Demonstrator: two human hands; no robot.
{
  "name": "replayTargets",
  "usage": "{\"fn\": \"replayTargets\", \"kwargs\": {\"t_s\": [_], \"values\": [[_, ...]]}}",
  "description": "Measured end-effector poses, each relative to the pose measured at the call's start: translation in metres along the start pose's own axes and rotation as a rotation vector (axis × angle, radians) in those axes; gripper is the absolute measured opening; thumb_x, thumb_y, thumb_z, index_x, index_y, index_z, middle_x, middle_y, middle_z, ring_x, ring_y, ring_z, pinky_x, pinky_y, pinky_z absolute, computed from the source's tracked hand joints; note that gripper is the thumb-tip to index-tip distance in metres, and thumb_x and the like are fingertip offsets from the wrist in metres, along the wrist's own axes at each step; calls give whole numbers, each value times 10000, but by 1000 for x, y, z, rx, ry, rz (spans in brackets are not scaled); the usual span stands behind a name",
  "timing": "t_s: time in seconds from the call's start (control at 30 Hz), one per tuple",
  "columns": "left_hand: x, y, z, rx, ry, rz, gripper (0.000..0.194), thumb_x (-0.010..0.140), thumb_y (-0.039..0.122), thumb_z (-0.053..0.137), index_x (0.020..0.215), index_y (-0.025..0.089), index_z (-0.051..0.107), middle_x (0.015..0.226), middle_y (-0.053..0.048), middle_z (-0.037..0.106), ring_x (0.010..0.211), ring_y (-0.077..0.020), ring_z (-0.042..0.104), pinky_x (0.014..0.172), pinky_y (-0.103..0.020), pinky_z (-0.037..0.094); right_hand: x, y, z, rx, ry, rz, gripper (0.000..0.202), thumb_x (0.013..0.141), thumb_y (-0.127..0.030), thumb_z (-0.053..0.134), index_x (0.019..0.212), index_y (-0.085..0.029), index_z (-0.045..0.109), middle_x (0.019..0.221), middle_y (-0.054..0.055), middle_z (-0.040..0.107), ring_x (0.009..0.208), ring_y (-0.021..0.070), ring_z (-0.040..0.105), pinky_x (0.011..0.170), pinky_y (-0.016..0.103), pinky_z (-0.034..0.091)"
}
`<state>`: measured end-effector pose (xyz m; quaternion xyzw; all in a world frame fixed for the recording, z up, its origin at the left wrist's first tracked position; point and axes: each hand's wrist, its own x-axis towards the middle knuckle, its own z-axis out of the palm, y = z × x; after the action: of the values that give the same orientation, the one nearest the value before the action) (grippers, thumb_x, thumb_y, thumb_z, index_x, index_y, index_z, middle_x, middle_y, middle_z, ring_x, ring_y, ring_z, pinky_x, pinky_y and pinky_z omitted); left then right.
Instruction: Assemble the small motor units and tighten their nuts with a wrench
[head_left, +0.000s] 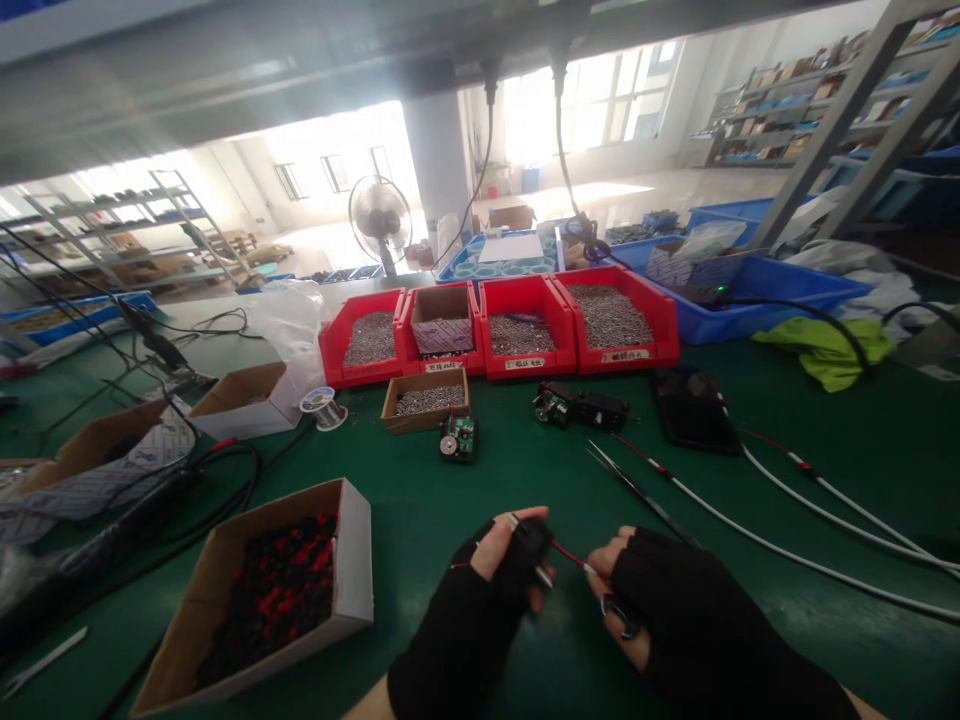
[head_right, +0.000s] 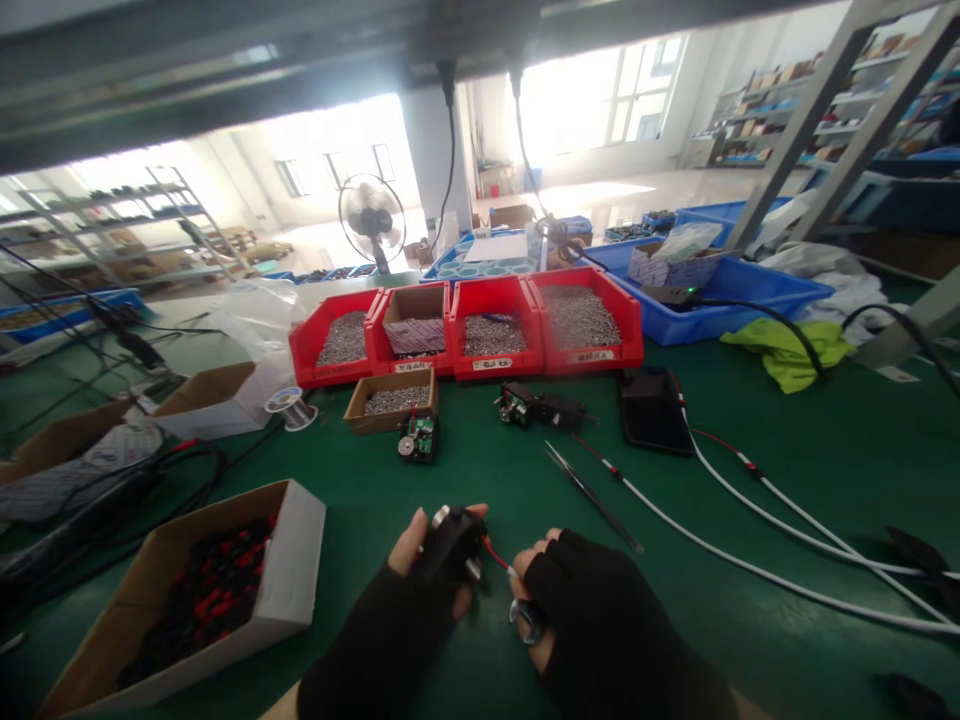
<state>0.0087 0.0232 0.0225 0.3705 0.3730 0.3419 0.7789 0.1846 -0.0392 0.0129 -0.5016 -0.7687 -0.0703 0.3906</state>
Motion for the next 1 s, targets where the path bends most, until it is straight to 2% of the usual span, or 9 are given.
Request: {"fn": "replayTargets", "kwargs": {"t_s": [0.17,0.3,0.4,0.47,0.53,0.7,0.8,0.9,1.0], "values": [[0,-11,-9,103,-89,13,508,812,523,703,1115,116,680,905,-104,670,764,-177,601,734,-282,463,4,1,-4,-21,-46,3,230,801,-52,413,781,-204,585,674,-12,651,598,126,626,590,248,499],[-4,-15,-9,107,-204,71,481,754,532,774,1029,150,672,955,-95,652,889,-214,594,847,-332,448,-2,0,4,41,-12,11,317,773,12,387,861,-185,620,739,14,689,662,128,668,671,241,565],[-5,-14,-6,70,-226,83,464,727,501,810,1009,150,699,958,-91,649,893,-205,582,902,-345,438,-4,-3,9,347,-69,317,195,850,-106,482,956,-187,624,719,0,662,629,111,659,586,189,550],[-4,-14,-5,-8,-171,43,477,696,490,832,995,139,710,999,-110,659,908,-218,589,895,-348,443,-3,-5,9,573,-153,579,110,846,-242,601,939,-184,602,705,-11,648,618,110,656,562,170,543],[-3,-14,-4,-100,-94,6,494,659,487,849,969,124,720,1027,-125,666,906,-223,596,861,-332,455,-2,-7,7,717,-207,687,157,834,-305,640,916,-184,584,764,0,667,682,118,675,621,175,560],[1,-17,-7,-129,-70,3,489,734,518,771,995,107,741,850,-89,670,767,-181,597,751,-281,480,0,-1,2,557,-170,566,158,862,-282,562,935,-180,657,866,38,710,784,135,703,699,209,584],[-1,-14,-7,17,-74,39,566,768,588,707,1021,82,721,768,-81,642,709,-181,594,687,-275,467,4,3,-2,341,-120,464,146,845,-204,537,817,-190,680,760,18,698,688,130,687,623,218,566],[-6,-12,-8,122,-73,72,640,748,658,696,1056,97,682,704,-44,603,595,-144,540,591,-253,414,7,3,-4,292,-190,381,190,872,-171,532,719,-185,644,656,1,645,570,104,626,515,194,499],[-10,-12,-9,242,-107,140,585,720,587,776,1088,147,661,826,-56,651,689,-145,566,652,-244,441,4,1,-1,207,-124,199,233,887,-104,458,743,-180,624,651,6,621,573,105,594,529,210,484]]}}
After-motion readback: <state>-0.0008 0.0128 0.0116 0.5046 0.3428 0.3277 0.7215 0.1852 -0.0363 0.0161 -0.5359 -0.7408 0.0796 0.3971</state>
